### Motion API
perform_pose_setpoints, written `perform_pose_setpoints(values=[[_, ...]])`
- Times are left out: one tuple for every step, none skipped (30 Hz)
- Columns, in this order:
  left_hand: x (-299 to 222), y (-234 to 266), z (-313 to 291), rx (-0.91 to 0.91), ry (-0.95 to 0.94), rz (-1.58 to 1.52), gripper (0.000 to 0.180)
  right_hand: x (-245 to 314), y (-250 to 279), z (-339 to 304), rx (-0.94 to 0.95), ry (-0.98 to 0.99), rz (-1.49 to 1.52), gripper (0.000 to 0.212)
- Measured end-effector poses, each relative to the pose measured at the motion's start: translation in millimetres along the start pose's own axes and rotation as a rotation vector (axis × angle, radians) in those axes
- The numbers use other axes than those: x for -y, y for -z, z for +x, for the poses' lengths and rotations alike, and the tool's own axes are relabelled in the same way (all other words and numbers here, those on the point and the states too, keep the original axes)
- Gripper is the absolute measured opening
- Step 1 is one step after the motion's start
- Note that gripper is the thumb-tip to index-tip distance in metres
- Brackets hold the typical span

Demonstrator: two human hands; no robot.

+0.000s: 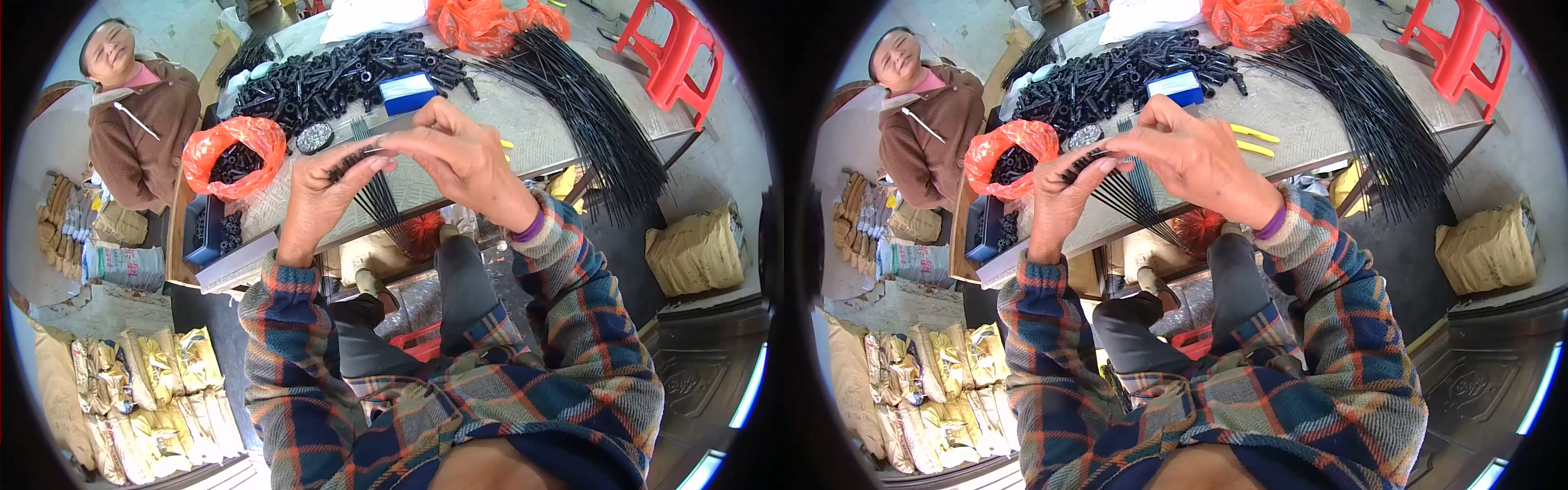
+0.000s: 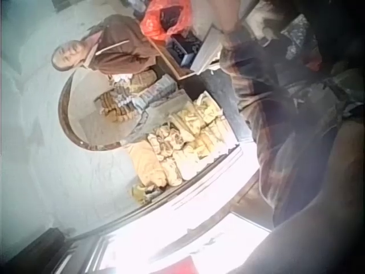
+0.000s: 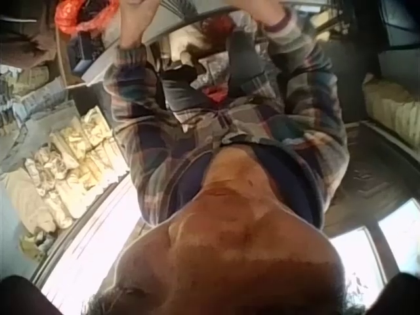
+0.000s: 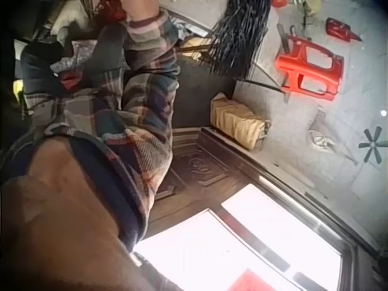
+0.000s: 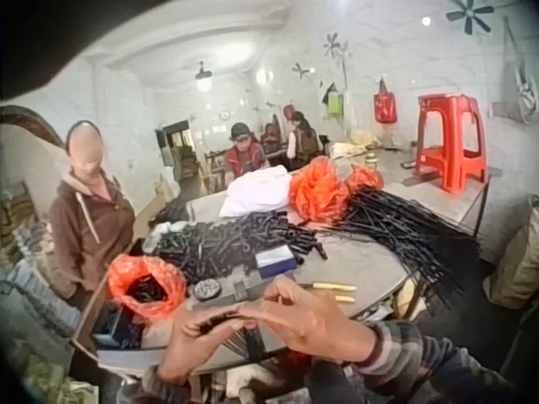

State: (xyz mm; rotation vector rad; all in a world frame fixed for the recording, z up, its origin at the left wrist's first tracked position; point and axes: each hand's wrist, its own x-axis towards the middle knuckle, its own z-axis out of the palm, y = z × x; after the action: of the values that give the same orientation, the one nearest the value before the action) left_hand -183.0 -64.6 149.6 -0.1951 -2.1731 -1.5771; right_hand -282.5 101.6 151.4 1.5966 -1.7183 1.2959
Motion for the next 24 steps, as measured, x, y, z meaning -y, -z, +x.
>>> perform_pose_setpoints(values=[[0, -1, 2, 0.016, 0.000, 0.040, 0.023, 0, 3, 0, 0.005, 0.000, -0.003, 0.029], [1, -2, 3, 0.015, -0.001, 0.034, 0.023, -1, 7, 0, 0.038, 0.009, -0.058, 0.030], [1, 1, 2, 0.010, 0.001, -0.008, 0.023, -2, 7, 1, 0.068, 0.022, -0.103, 0.030], [1, 2, 1, 0.005, 0.003, -0.050, 0.023, -6, 4, 2, 0.070, 0.026, -0.097, 0.030], [1, 4, 0, -0.002, 0.004, -0.046, 0.023, -11, 1, 3, 0.070, 0.020, 0.045, 0.031], [2, 3, 0, 0.000, -0.002, -0.047, 0.023, -15, 0, 3, 0.070, 0.011, 0.180, 0.033], [3, 3, 0, 0.002, -0.008, -0.047, 0.022, -15, -1, 3, 0.073, 0.013, 0.179, 0.033], [3, 2, 1, -0.001, -0.009, -0.049, 0.022, -14, -3, 2, 0.035, 0.024, 0.153, 0.034], [3, 1, 2, 0.004, -0.014, -0.028, 0.022, -12, -5, 1, -0.001, 0.035, 0.132, 0.035], [2, 0, 2, 0.008, -0.019, -0.008, 0.022, -10, -4, 1, 0.004, 0.036, 0.135, 0.035], [2, 0, 2, 0.003, -0.017, -0.009, 0.022, -6, -2, 2, -0.005, 0.068, 0.009, 0.034], [1, 1, 1, 0.012, -0.005, 0.009, 0.022, -4, 0, 3, -0.015, 0.101, -0.116, 0.033], [0, 1, 1, 0.021, 0.007, 0.027, 0.022, -6, 2, 3, -0.011, 0.103, -0.112, 0.033], [-2, 2, 0, 0.035, 0.014, 0.043, 0.021, -11, 4, 5, 0.003, 0.233, -0.213, 0.032], [-4, 2, 1, 0.031, 0.015, 0.042, 0.021, -15, 7, 8, 0.015, 0.364, -0.315, 0.031], [-6, 2, 1, 0.080, -0.008, 0.080, 0.020, -17, 10, 13, 0.018, 0.366, -0.313, 0.031], [-6, 2, 2, 0.128, -0.031, 0.118, 0.020, -18, 14, 18, 0.032, 0.441, -0.306, 0.026], [-6, 1, 2, 0.119, -0.067, 0.145, 0.019, -18, 15, 21, 0.046, 0.516, -0.298, 0.020], [-6, 1, 2, 0.116, -0.066, 0.145, 0.019, -17, 14, 22, 0.048, 0.519, -0.296, 0.020], [-6, 1, 2, 0.122, -0.092, 0.199, 0.020, -16, 13, 22, 0.075, 0.477, -0.257, 0.018], [-7, 2, 3, 0.129, -0.120, 0.252, 0.021, -15, 12, 22, 0.102, 0.435, -0.220, 0.016], [-6, 3, 3, 0.127, -0.121, 0.252, 0.021, -16, 12, 23, 0.104, 0.438, -0.220, 0.016], [-4, 4, 4, 0.125, -0.157, 0.311, 0.023, -16, 13, 24, 0.092, 0.484, -0.236, 0.017], [-3, 6, 4, 0.122, -0.190, 0.371, 0.026, -16, 13, 25, 0.079, 0.529, -0.250, 0.018]])
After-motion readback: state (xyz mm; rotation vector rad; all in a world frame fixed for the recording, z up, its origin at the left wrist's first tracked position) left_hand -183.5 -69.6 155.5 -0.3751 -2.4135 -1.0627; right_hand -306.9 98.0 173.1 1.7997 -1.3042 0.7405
